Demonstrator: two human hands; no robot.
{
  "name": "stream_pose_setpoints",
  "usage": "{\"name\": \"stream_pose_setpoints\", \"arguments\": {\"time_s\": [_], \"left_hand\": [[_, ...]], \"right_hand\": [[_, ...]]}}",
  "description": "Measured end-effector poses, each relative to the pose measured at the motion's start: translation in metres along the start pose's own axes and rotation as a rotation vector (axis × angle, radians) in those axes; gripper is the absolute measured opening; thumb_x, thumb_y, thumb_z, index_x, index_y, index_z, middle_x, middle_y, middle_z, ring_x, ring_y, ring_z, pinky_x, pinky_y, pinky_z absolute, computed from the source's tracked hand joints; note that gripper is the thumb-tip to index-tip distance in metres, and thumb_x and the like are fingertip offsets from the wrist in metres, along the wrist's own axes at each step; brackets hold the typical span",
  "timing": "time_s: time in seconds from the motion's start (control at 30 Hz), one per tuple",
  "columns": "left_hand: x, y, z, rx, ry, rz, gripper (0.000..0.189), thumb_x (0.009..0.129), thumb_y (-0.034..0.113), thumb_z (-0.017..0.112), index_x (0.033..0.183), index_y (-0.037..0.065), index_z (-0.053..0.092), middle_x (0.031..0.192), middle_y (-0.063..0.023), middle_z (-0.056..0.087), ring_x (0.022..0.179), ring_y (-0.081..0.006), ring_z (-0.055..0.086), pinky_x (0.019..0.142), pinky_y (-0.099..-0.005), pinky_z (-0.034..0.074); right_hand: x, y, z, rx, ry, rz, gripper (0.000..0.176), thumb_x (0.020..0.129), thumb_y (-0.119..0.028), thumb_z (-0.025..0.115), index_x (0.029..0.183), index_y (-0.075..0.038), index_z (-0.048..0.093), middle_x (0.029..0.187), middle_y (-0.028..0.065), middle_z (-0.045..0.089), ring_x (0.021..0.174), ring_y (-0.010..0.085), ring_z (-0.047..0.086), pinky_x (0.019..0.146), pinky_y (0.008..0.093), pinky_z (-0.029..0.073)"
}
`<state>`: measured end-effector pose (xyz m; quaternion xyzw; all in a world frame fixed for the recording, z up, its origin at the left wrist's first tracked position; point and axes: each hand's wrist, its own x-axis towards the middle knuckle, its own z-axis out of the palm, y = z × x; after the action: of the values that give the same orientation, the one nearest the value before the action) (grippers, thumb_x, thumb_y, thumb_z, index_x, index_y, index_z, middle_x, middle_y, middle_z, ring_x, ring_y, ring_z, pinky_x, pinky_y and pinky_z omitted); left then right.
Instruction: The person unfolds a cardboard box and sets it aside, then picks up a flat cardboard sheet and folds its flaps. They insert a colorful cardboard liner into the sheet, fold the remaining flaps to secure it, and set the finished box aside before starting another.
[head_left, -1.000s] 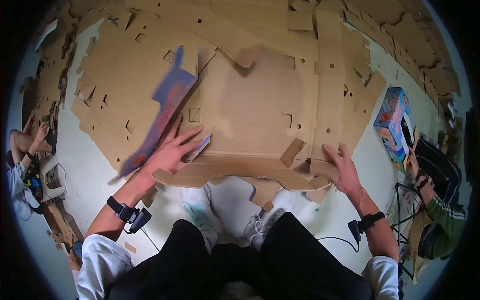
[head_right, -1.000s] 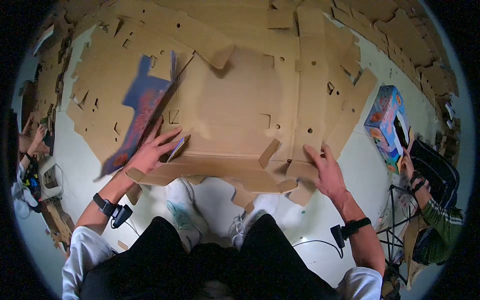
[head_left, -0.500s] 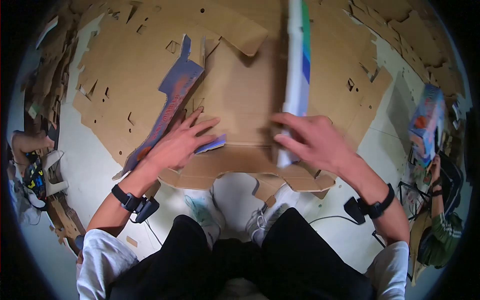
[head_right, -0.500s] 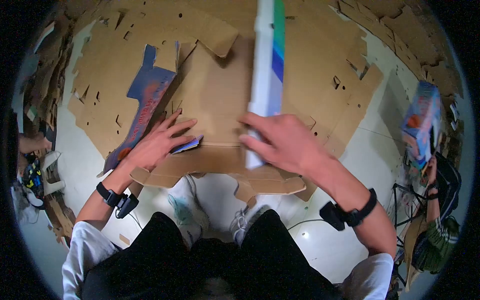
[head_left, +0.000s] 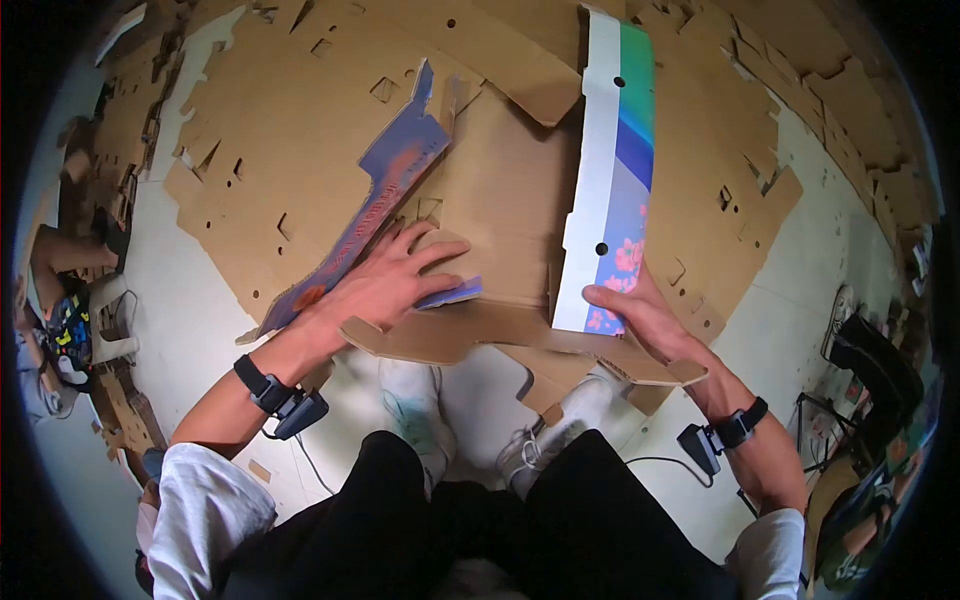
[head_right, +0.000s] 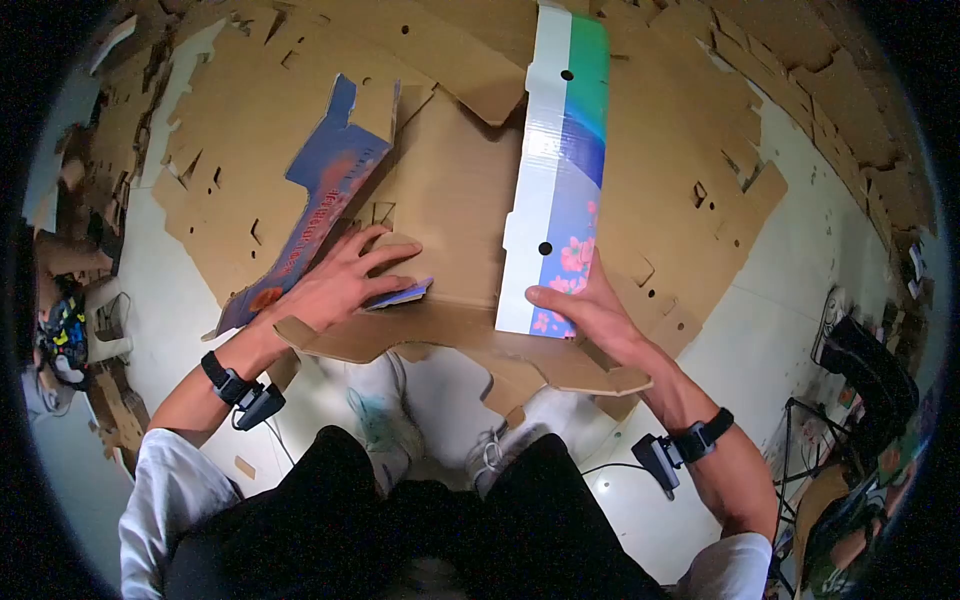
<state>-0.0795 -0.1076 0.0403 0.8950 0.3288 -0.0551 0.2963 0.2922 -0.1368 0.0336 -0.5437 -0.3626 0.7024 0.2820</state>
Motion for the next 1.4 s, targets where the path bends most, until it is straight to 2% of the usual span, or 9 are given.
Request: {"name": "stream_pose_setpoints", "arguments": {"time_s": [0.13,0.3,0.57,0.73,0.87,1.03,1.13,1.23,1.4], "left_hand": [[0.008,0.019,-0.016,-0.143,0.023,-0.03,0.058,0.084,0.016,0.077,0.141,0.011,0.066,0.165,-0.011,0.043,0.155,-0.0397,0.034,0.129,-0.0505,0.033],[0.001,0.05,-0.022,-0.178,0.155,-0.09,0.053,0.097,0.027,0.076,0.144,0.008,0.062,0.163,-0.0199,0.043,0.153,-0.0403,0.038,0.126,-0.0504,0.038],[-0.027,0.115,-0.046,-0.745,-0.15,0.31,0.03,0.102,0.016,0.069,0.129,0.005,0.072,0.134,-0.0128,0.069,0.119,-0.0325,0.069,0.101,-0.0454,0.057],[-0.017,0.101,-0.067,-0.838,0.307,-0.088,0.028,0.098,0.003,0.068,0.126,0.003,0.07,0.118,-0.012,0.069,0.109,-0.0286,0.072,0.093,-0.0393,0.059],[-0.014,0.084,-0.053,-0.72,0.669,-0.185,0.039,0.095,0.007,0.076,0.133,0.004,0.067,0.125,-0.0112,0.069,0.116,-0.0267,0.069,0.096,-0.0351,0.056],[-0.045,0.035,-0.007,-0.808,0.498,-0.342,0.049,0.099,0.016,0.076,0.145,0.004,0.062,0.13,-0.0087,0.071,0.115,-0.0214,0.068,0.099,-0.0364,0.055],[-0.062,0.016,0.014,-1.379,0.458,-0.812,0.065,0.095,0.017,0.081,0.152,0.002,0.054,0.133,-0.0093,0.069,0.126,-0.0188,0.065,0.109,-0.0372,0.051],[-0.067,0.018,0.02,-1.082,0.709,-0.551,0.071,0.095,0.017,0.081,0.157,0.004,0.049,0.136,-0.0131,0.067,0.133,-0.0214,0.062,0.115,-0.0372,0.048],[-0.068,0.005,0.01,-0.779,0.734,-0.6,0.069,0.096,0.014,0.076,0.159,0.008,0.048,0.139,-0.0177,0.067,0.136,-0.0271,0.062,0.117,-0.0367,0.046]], "right_hand": [[-0.019,-0.018,-0.007,0.139,0.255,0.076,0.096,0.088,-0.012,0.084,0.165,-0.004,0.027,0.148,0.0114,0.051,0.137,0.0229,0.052,0.118,0.0417,0.044],[-0.086,-0.112,-0.048,-0.003,0.541,-0.059,0.069,0.091,-0.023,0.076,0.154,-0.01,0.05,0.119,0.0062,0.066,0.104,0.0175,0.069,0.089,0.0342,0.059],[-0.254,-0.092,-0.297,0.094,0.788,-0.14,0.061,0.099,-0.035,0.072,0.151,-0.008,0.056,0.142,0.0107,0.064,0.125,0.0243,0.066,0.109,0.0398,0.053],[-0.259,-0.09,-0.269,0.461,0.599,-0.328,0.062,0.098,-0.031,0.074,0.151,-0.006,0.056,0.146,0.0137,0.063,0.131,0.0247,0.063,0.113,0.0403,0.051],[-0.188,-0.082,-0.208,0.419,0.444,-0.177,0.063,0.099,-0.03,0.074,0.153,-0.007,0.053,0.146,0.0141,0.062,0.133,0.0251,0.062,0.112,0.0413,0.052],[-0.065,-0.055,-0.114,0.27,0.204,0.078,0.061,0.101,-0.03,0.073,0.153,-0.006,0.051,0.132,0.0094,0.068,0.121,0.0234,0.068,0.103,0.0429,0.058],[-0.027,-0.03,-0.083,0.278,0.072,0.161,0.066,0.1,-0.025,0.075,0.156,-0.005,0.046,0.14,0.0082,0.064,0.129,0.0234,0.064,0.114,0.0427,0.052],[-0.023,-0.015,-0.067,0.213,-0.02,0.197,0.087,0.097,-0.018,0.077,0.166,-0.008,0.026,0.158,0.0089,0.048,0.144,0.0243,0.051,0.123,0.0436,0.041],[-0.018,0.007,-0.059,0.117,-0.081,0.313,0.102,0.095,-0.012,0.078,0.171,-0.008,0.01,0.167,0.009,0.036,0.153,0.0252,0.04,0.127,0.043,0.035]]}}
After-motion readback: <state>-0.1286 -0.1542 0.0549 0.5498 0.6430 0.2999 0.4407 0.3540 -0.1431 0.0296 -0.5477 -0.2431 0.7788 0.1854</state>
